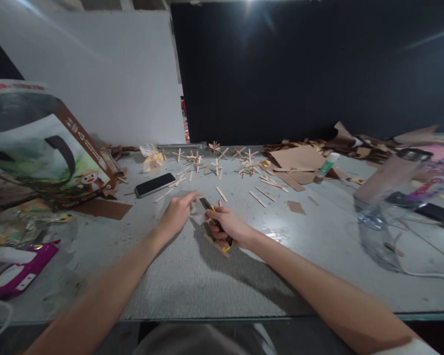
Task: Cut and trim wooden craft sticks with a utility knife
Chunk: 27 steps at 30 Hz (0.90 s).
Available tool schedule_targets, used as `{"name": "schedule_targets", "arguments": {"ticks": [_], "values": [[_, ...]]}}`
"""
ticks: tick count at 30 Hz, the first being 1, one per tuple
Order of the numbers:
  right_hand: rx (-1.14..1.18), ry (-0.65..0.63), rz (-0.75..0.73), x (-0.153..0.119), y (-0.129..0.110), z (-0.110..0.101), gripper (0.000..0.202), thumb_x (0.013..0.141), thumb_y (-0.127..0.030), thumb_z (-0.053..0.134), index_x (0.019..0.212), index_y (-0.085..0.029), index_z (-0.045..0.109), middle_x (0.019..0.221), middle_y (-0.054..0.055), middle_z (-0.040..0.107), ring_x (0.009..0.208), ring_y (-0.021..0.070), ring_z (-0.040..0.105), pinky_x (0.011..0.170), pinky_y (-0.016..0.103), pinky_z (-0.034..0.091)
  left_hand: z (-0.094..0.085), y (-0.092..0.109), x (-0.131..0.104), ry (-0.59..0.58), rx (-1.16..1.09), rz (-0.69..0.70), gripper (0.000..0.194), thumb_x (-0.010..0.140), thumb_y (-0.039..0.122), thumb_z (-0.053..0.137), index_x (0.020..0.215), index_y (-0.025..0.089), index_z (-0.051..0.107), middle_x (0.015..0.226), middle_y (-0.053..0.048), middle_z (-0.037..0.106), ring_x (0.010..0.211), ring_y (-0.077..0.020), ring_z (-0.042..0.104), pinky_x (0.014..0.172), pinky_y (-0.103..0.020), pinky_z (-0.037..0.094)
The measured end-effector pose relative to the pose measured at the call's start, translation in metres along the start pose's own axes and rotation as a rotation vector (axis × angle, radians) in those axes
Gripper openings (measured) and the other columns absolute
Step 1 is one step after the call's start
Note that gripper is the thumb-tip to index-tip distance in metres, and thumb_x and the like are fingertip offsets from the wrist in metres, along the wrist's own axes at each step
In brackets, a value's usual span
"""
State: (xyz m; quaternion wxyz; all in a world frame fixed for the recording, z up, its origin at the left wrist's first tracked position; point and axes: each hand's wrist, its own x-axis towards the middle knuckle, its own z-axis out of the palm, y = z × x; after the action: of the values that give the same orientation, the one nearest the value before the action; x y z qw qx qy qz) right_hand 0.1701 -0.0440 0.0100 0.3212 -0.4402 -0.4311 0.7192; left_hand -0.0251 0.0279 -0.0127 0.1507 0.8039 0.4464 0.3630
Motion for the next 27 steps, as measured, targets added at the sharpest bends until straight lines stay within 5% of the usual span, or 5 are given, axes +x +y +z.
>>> {"name": "schedule_targets", "arguments": {"ticks": [3, 6, 9, 15, 27], "values": [[-0.038, -0.043, -0.007, -0.003, 0.003, 0.003, 0.025, 0.09, -0.047, 0.061, 0.09, -0.025, 0.05, 0.047, -0.013, 0.039, 0.031, 0.0063, 0.022, 0.029, 0.018, 0.027, -0.007, -0.01, 0.007, 0.191, -0.11, -0.196, 0.026, 0.092, 0.009, 0.054, 0.108, 0.018, 0.072, 0.075, -0.004, 0.074, 0.061, -0.0174, 0.068, 0.063, -0.028, 0.054], [-0.095, -0.032, -0.101, -0.003, 0.008, 0.004, 0.032, 0.09, -0.055, 0.059, 0.091, -0.026, 0.049, 0.048, -0.014, 0.04, 0.03, 0.0071, 0.024, 0.029, 0.019, 0.029, -0.011, -0.008, 0.009, 0.277, -0.449, -0.274, 0.009, 0.093, 0.023, 0.061, 0.1, 0.018, 0.064, 0.072, -0.003, 0.074, 0.051, -0.0147, 0.066, 0.054, -0.025, 0.053], [-0.249, 0.094, -0.305, -0.001, 0.011, -0.001, 0.037, 0.094, -0.064, 0.051, 0.092, -0.027, 0.047, 0.047, -0.014, 0.04, 0.029, 0.0092, 0.029, 0.031, 0.021, 0.028, -0.01, 0.013, 0.005, 0.271, -0.752, -0.259, 0.026, 0.088, 0.036, 0.072, 0.1, 0.018, 0.058, 0.076, -0.005, 0.077, 0.053, -0.015, 0.069, 0.057, -0.027, 0.057], [-0.716, 0.446, -0.753, 0.004, 0.008, -0.024, 0.034, 0.1, -0.056, 0.043, 0.085, -0.026, 0.046, 0.056, -0.007, 0.046, 0.05, 0.0142, 0.048, 0.051, 0.025, 0.036, -0.011, 0.066, -0.012, 0.273, -0.898, -0.137, 0.039, 0.088, 0.041, 0.075, 0.112, 0.019, 0.053, 0.08, -0.004, 0.079, 0.053, -0.0143, 0.07, 0.057, -0.028, 0.058], [-0.8, 0.465, -0.677, 0.007, 0.01, -0.029, 0.029, 0.102, -0.052, 0.042, 0.085, -0.028, 0.041, 0.057, -0.005, 0.048, 0.054, 0.0184, 0.052, 0.055, 0.028, 0.036, -0.012, 0.081, -0.022, 0.219, -0.999, -0.062, 0.036, 0.089, 0.039, 0.076, 0.11, 0.02, 0.054, 0.076, -0.001, 0.079, 0.052, -0.0142, 0.069, 0.055, -0.028, 0.057]]}}
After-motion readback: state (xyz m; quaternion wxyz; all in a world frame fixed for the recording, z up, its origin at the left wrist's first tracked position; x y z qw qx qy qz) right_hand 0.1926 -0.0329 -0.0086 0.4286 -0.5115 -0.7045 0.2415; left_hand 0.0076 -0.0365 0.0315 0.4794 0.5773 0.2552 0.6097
